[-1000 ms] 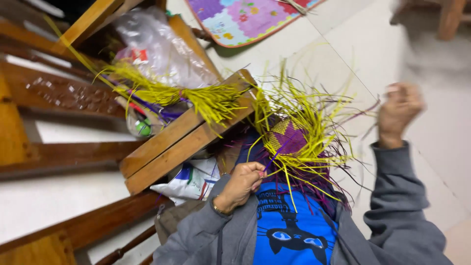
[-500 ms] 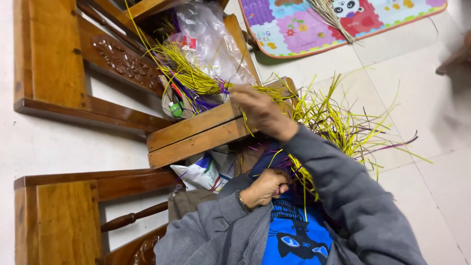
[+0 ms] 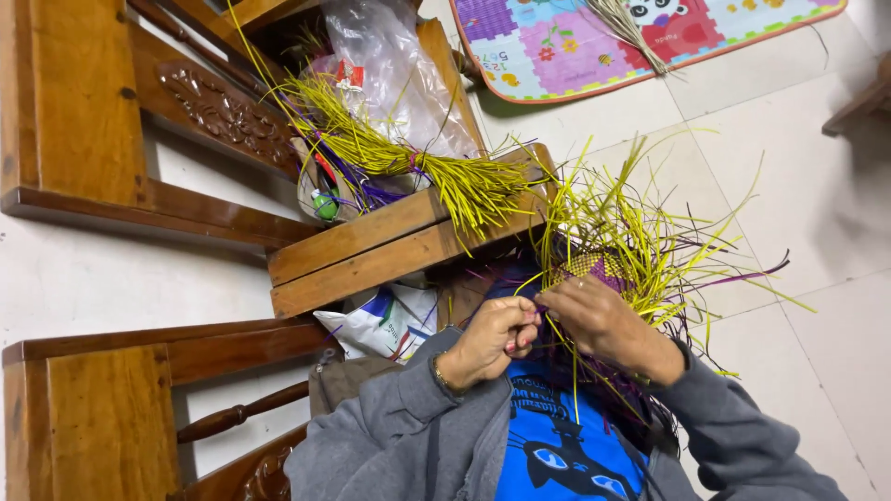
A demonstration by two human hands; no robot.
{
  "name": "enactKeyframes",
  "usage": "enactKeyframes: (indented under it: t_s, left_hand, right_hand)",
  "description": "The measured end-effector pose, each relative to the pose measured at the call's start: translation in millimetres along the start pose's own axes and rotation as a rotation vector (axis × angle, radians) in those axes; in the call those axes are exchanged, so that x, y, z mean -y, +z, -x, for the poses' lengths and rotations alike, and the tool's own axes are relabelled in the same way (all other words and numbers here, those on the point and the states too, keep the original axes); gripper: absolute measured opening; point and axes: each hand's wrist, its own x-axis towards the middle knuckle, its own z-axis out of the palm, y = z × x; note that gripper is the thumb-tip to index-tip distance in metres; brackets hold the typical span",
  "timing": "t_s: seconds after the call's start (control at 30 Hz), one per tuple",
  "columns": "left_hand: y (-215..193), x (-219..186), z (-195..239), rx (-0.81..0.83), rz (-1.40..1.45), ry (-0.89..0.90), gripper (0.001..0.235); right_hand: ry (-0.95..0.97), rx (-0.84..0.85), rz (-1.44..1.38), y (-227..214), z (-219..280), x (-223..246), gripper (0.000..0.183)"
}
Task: Weaving dried grass or straw into a circular basket pattern
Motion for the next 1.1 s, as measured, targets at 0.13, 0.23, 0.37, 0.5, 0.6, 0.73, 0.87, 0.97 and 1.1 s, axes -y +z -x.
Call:
enactKeyframes:
  t_s: [0.13,0.23,0.37,0.5,0.6,0.73,0.87,0.97,1.1]
  left_hand:
    - [6.4,8.6,3.5,0.039,-0.072,0.039,0.006]
    - [7.5,8.3,13.1,0.074,-0.203,0.088,0.008]
    - [4.4,3.9,14.1,0.029,-0.261,0.142,0.009]
    - [11.3,12.2,5.1,-0.010,-0.168,0.062,0.009]
    - [14.1,14.3,1.9,0.004,-0.116,0.008,0.007]
    - [7.6,10.7,6.9,0.022,-0.205,0.067,0.008]
    - [-0.7,11.9,16.7,0.053,-0.350,0.190,0.008]
    - [-13.2,3.3,19.8,0.142,-0.524,0.204,0.010]
    - [0.9,-16.8,31.6,0.195,-1.029,0.440,0.010]
  right_hand:
    - [-0.033,-0.041,0.266,3.0,23.5,9.9,0.021]
    - [0.046,-0.048,0.285,1.5,50.8,-2.5,0.032]
    - [0.084,-0.066,0.157,-14.8,64.1,-12.3,0.017]
    - [0.020,-0.156,0.110,-2.7,47.2,8.3,0.015]
    - [0.006,-0.167,0.189,19.4,59.4,3.2,0.019]
    - [0.090,-0.186,0.271,21.0,78.9,-17.1,0.018]
    - [0.366,-0.159,0.463,15.5,141.1,-72.4,0.012]
    - [0.642,-0.132,0.738,-13.2,178.8,-96.7,0.010]
    - [0.721,-0.431,0.509,-64.0,140.3,-50.3,0.003]
